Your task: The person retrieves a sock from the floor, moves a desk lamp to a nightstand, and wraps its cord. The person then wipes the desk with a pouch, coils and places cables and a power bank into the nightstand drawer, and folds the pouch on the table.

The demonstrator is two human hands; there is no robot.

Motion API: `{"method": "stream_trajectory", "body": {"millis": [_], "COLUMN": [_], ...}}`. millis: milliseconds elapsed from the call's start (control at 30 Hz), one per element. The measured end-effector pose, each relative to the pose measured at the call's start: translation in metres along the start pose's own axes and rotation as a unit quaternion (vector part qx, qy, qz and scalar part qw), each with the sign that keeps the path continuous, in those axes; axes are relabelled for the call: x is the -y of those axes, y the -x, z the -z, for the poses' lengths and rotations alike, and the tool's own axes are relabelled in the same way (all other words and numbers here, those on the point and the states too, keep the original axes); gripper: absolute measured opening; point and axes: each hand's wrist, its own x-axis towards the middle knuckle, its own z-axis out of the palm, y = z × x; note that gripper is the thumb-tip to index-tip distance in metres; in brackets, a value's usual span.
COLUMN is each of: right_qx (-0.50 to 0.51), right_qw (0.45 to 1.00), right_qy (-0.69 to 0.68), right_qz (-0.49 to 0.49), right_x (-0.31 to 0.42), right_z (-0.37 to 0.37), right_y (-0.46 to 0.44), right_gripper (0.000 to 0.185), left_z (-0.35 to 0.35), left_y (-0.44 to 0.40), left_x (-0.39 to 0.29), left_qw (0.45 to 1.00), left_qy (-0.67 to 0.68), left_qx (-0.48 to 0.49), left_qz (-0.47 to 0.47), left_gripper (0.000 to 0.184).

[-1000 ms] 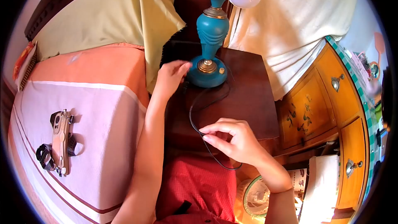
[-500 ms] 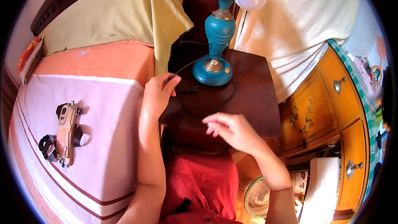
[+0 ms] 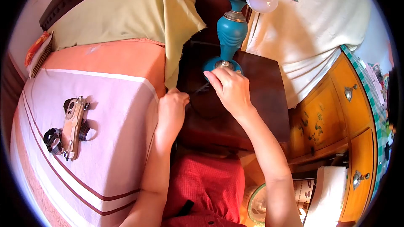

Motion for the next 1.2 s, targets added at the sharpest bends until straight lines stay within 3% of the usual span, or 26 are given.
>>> {"method": "stream_trajectory", "body": {"millis": [100,133,233,267,367,433,467,500,567,633,700,767,800,833,900,933,967,1000,1033,1100,1133,1200], "right_qx": [0.023,0.153,0.391,0.39,0.357,0.19,0.114,0.104,0.097,0.073,0.047,-0.044,-0.079,-0.17,-0.219,-0.222,-0.199,-0.171,-0.139,-0.132,-0.133,-0.092], "right_qw": [0.993,0.985,0.914,0.914,0.926,0.972,0.984,0.989,0.99,0.99,0.989,0.995,0.982,0.955,0.941,0.941,0.916,0.878,0.879,0.825,0.826,0.885], "right_qy": [-0.094,-0.058,0.111,0.113,0.125,0.109,0.09,0.068,0.001,-0.023,-0.044,-0.085,-0.148,-0.199,-0.171,-0.168,-0.288,-0.403,-0.402,-0.482,-0.481,-0.359], "right_qz": [0.07,0.053,-0.004,-0.003,0.016,0.087,0.104,0.085,0.1,0.115,0.132,0.031,-0.084,-0.141,-0.195,-0.194,-0.196,-0.194,-0.213,-0.264,-0.263,-0.281], "right_x": [-0.001,-0.007,-0.007,-0.01,-0.018,-0.023,-0.026,-0.027,-0.032,-0.037,-0.04,-0.04,-0.048,-0.059,-0.091,-0.096,-0.101,-0.104,-0.106,-0.119,-0.124,-0.134], "right_z": [-0.014,-0.027,-0.058,-0.064,-0.074,-0.072,-0.07,-0.067,-0.057,-0.054,-0.047,-0.037,-0.035,-0.033,-0.032,-0.036,-0.039,-0.04,-0.038,-0.042,-0.046,-0.053], "right_y": [-0.02,-0.021,-0.027,-0.027,-0.026,-0.025,-0.026,-0.03,-0.033,-0.03,-0.028,-0.022,-0.022,-0.023,-0.022,-0.021,-0.021,-0.023,-0.021,-0.02,-0.019,-0.016], "right_gripper": [0.012,0.015,0.01,0.01,0.007,0.009,0.008,0.007,0.007,0.008,0.009,0.011,0.014,0.015,0.02,0.02,0.023,0.026,0.027,0.027,0.027,0.031], "left_z": [-0.009,-0.012,-0.017,-0.019,-0.022,-0.022,-0.022,-0.023,-0.025,-0.03,-0.035,-0.035,-0.039,-0.046,-0.063,-0.073,-0.083,-0.088,-0.093,-0.104,-0.112,-0.119], "left_y": [0.013,0.017,0.023,0.025,0.023,0.014,0.008,-0.001,-0.02,-0.037,-0.053,-0.065,-0.072,-0.08,-0.1,-0.11,-0.12,-0.127,-0.132,-0.138,-0.143,-0.149], "left_x": [-0.007,-0.01,-0.015,-0.014,-0.006,0.0,0.0,0.0,0.0,0.006,0.014,0.013,0.016,0.02,0.031,0.034,0.036,0.034,0.033,0.031,0.032,0.032], "left_qw": [1.0,1.0,0.999,0.999,0.998,0.99,0.991,0.99,0.98,0.985,0.995,0.991,0.987,0.98,0.978,0.994,0.994,0.989,0.989,0.952,0.96,0.943], "left_qy": [-0.011,-0.013,0.008,0.013,0.048,0.127,0.1,0.102,-0.006,-0.004,-0.06,-0.105,-0.136,-0.166,-0.177,-0.061,0.057,0.107,0.109,0.267,0.241,0.298], "left_qx": [-0.001,0.001,-0.033,-0.033,-0.033,-0.06,-0.089,-0.09,-0.196,-0.174,-0.063,-0.062,-0.085,-0.109,-0.111,-0.089,-0.065,-0.062,-0.063,-0.03,-0.041,-0.015], "left_qz": [0.016,0.019,0.01,0.02,0.022,0.01,0.029,0.028,-0.021,0.004,0.056,0.06,0.028,-0.003,-0.021,0.022,0.064,0.082,0.079,0.148,0.134,0.147], "left_gripper": [0.012,0.012,0.012,0.012,0.009,0.013,0.018,0.018,0.019,0.016,0.014,0.013,0.012,0.012,0.011,0.009,0.008,0.007,0.007,0.01,0.012,0.011]}}
